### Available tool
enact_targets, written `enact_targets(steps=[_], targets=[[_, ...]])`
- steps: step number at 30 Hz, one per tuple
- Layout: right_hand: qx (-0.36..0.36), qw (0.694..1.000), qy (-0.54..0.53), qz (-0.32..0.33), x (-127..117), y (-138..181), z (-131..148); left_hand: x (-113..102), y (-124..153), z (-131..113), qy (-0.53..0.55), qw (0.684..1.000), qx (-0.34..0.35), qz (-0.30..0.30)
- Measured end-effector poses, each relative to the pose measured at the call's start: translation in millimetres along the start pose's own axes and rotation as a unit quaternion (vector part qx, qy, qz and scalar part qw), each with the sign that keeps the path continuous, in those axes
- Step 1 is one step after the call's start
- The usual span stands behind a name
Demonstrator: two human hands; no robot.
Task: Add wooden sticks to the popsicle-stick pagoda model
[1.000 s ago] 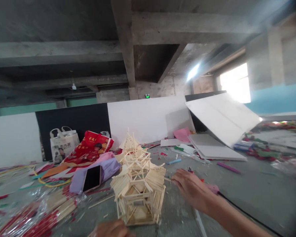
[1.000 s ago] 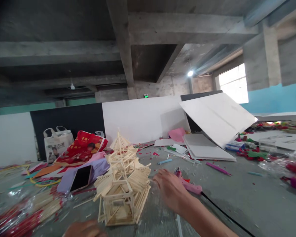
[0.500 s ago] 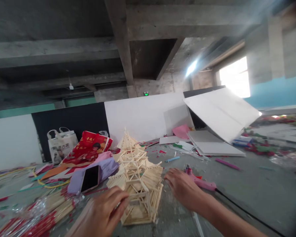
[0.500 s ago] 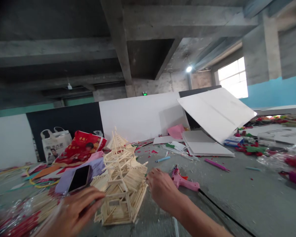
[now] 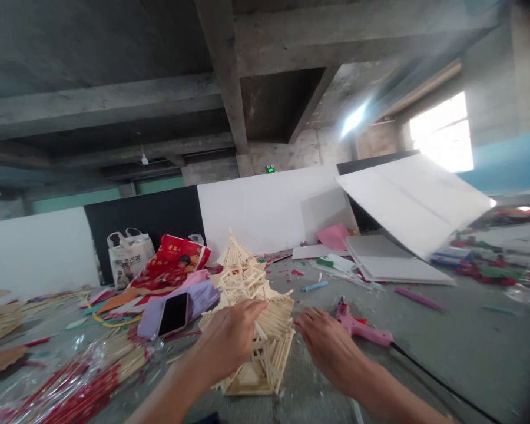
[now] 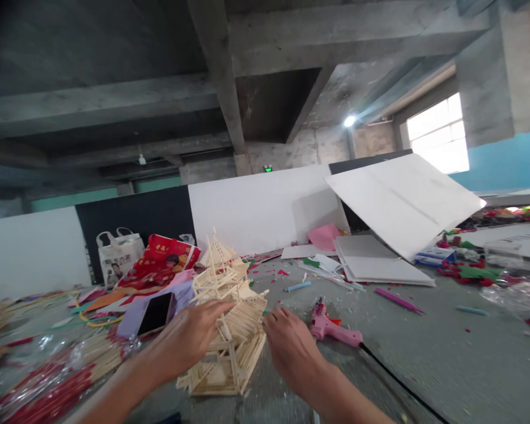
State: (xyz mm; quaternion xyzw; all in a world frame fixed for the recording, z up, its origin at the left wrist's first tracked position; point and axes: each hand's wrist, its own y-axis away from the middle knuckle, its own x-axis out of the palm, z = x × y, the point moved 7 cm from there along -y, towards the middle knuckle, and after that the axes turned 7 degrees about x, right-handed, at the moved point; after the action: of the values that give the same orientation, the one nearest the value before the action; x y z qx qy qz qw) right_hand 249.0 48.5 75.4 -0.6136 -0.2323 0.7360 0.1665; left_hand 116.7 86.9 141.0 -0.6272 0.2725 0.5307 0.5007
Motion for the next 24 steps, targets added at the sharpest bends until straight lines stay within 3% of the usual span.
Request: enact_targets(steps=[9, 24], targets=[[0.032, 0.999, -0.006, 0.007, -1, 0, -8, 2, -13, -2, -0.008, 1.000, -0.006, 0.012], [0.049, 0.999, -0.006, 0.004, 4, -2, -13, 8, -11, 3, -0.030, 0.999, -0.024, 0.020]])
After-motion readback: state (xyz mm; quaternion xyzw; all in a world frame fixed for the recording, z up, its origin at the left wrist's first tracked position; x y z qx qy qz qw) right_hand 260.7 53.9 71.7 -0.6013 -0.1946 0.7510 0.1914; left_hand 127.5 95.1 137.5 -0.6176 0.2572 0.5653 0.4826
